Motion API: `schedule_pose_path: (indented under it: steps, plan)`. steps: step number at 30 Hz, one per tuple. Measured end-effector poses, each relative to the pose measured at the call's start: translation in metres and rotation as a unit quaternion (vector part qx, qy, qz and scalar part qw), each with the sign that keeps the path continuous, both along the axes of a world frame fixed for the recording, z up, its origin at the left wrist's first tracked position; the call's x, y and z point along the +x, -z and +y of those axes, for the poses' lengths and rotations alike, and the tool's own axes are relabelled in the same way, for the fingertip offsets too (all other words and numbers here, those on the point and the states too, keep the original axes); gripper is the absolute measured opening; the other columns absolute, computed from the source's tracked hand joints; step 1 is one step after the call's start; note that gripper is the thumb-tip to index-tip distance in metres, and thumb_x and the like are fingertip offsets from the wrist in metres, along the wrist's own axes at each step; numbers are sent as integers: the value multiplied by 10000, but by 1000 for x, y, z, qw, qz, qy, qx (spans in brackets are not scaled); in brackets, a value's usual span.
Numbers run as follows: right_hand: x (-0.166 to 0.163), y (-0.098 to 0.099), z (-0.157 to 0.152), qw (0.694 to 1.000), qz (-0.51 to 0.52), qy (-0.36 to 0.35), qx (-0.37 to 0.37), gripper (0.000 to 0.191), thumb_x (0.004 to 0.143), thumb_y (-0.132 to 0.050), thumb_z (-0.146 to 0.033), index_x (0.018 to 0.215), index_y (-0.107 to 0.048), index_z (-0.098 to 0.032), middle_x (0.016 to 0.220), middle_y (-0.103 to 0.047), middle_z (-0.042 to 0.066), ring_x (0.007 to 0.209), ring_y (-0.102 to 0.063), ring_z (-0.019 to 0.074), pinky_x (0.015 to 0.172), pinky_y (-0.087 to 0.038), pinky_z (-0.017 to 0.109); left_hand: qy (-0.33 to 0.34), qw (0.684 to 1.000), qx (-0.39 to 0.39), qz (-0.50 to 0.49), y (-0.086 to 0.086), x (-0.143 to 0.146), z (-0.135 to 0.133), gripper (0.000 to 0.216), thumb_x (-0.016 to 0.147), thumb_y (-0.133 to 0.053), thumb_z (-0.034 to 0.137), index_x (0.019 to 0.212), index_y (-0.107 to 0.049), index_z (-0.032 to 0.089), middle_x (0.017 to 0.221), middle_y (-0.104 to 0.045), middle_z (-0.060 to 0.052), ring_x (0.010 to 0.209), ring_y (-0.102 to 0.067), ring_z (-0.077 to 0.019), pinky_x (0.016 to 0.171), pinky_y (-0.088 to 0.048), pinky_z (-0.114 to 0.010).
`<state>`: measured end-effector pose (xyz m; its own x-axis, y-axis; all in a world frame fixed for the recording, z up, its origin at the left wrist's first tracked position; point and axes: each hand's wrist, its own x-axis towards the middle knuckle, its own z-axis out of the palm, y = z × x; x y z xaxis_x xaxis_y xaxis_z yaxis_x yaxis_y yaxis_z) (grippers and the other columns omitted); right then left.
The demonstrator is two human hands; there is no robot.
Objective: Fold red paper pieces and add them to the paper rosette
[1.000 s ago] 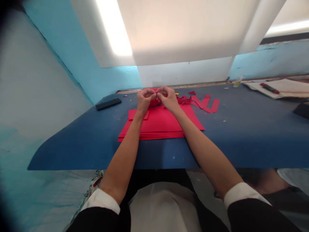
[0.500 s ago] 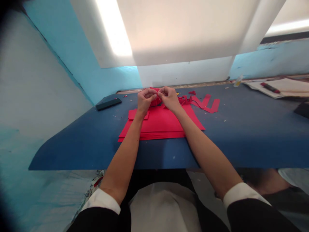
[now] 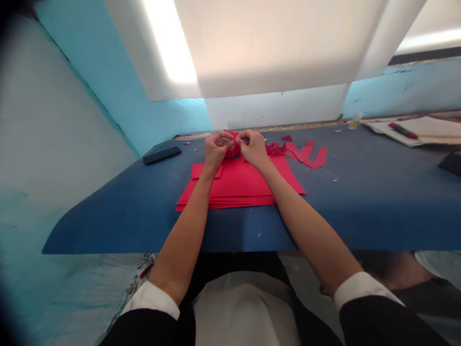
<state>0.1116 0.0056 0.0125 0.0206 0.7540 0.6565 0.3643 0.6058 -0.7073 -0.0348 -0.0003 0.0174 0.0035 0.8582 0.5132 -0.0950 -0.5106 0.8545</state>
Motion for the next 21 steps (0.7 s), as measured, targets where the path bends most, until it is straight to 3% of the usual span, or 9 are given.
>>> schedule_pose_path:
  steps: [5,11,21]
  plan:
    - [0,1,-3,1000,13,-18,21,37,906,-670,-254,881,-666,-227,802,-678,26,740,-620,176,726,-521,339,-13,1000,13,-2,3,-1,4,222,821,-872,213,790,-653,193,692,-689,27,652,-668,-105,707,-556,-239]
    - [0,-3,-6,997,57,-52,2,84,889,-715,-297,961,-694,-259,831,-688,31,793,-648,203,771,-566,365,2,999,24,-24,3,-3,2,140,782,-747,74,792,-679,196,729,-690,23,663,-631,-99,693,-515,-235]
    - [0,-3,-8,995,76,-57,6,68,876,-686,-264,931,-720,-242,767,-668,14,675,-570,164,684,-518,334,1,999,35,-15,0,-3,-2,294,691,-925,185,800,-652,196,754,-692,24,712,-630,-97,711,-505,-211]
